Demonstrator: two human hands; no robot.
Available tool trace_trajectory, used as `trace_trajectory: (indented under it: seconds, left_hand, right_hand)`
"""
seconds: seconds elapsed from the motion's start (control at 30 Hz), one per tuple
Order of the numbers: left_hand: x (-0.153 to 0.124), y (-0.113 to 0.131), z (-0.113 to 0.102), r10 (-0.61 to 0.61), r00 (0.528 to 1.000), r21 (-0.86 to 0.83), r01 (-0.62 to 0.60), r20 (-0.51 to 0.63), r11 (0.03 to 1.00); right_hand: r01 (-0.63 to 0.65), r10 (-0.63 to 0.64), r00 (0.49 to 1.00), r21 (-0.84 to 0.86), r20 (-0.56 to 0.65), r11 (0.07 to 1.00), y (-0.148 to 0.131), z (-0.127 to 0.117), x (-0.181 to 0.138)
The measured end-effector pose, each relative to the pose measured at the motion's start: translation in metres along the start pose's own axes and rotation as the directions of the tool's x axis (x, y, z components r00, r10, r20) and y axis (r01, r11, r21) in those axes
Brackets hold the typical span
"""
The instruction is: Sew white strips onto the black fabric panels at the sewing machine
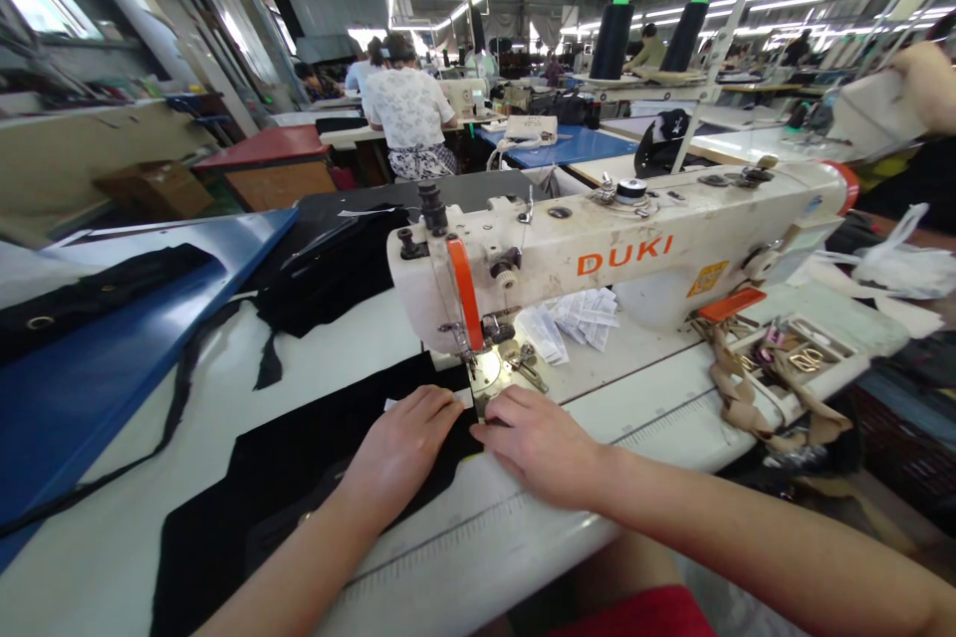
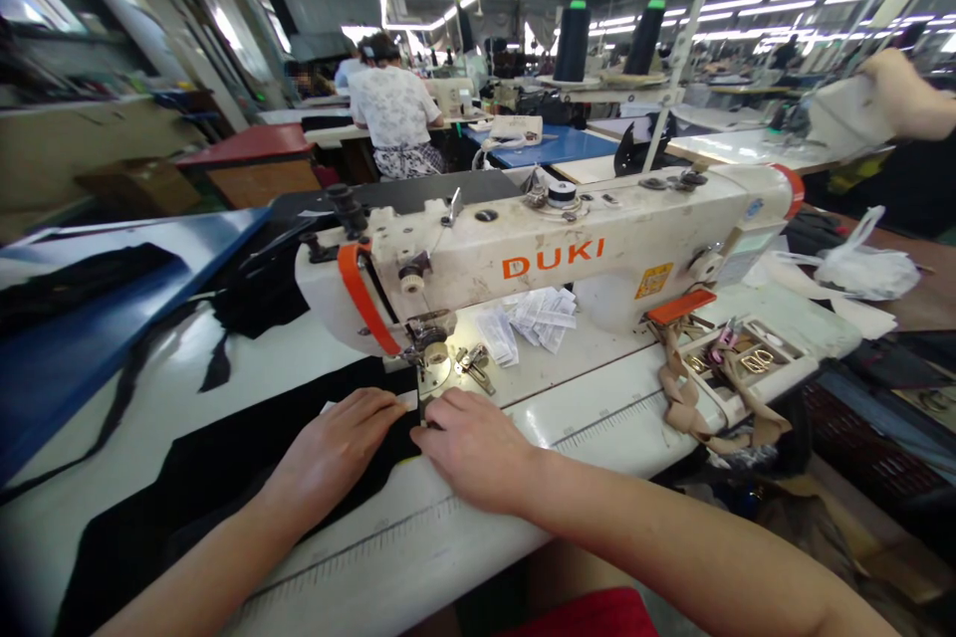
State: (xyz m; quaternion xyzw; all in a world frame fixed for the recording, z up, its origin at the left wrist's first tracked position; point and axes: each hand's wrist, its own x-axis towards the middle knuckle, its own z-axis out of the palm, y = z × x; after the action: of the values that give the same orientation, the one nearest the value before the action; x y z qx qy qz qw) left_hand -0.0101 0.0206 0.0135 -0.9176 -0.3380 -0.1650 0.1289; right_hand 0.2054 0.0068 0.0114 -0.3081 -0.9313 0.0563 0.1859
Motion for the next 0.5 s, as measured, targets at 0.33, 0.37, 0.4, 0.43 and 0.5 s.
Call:
trace_trajectory:
  seconds: [0.33,0.37,0.4,0.43,0.5]
  left_hand:
    - [-0.0023,-0.0009,0.0005,-0.015,1.000,-0.032,0.015,0.000,0.999]
    - [-0.0021,-0.0008,0.0002,-0.010,1.000,-0.025,0.010,-0.004,1.000]
    - [-0.0018,-0.0007,-0.0002,-0.005,1.000,-0.016,0.005,-0.009,1.000]
    - [-0.0015,-0.0006,-0.0004,-0.001,1.000,-0.009,0.001,-0.013,1.000]
    - [-0.0012,-0.0006,-0.0007,0.006,1.000,-0.003,-0.006,-0.012,1.000]
  right_hand:
    - [-0.003,0.003,1.000,0.006,-0.011,1.000,-0.0003,0.0003,0.0006]
    - [-0.002,0.002,1.000,0.004,-0.013,1.000,-0.0002,0.0002,0.0007]
    - [-0.004,0.004,1.000,0.005,-0.013,1.000,-0.0002,0.0002,0.0007]
    - [-0.007,0.007,1.000,0.006,-0.012,1.000,-0.0002,0.0003,0.0007]
    - [-0.015,0.015,1.000,0.010,-0.012,1.000,-0.0003,0.0002,0.0007]
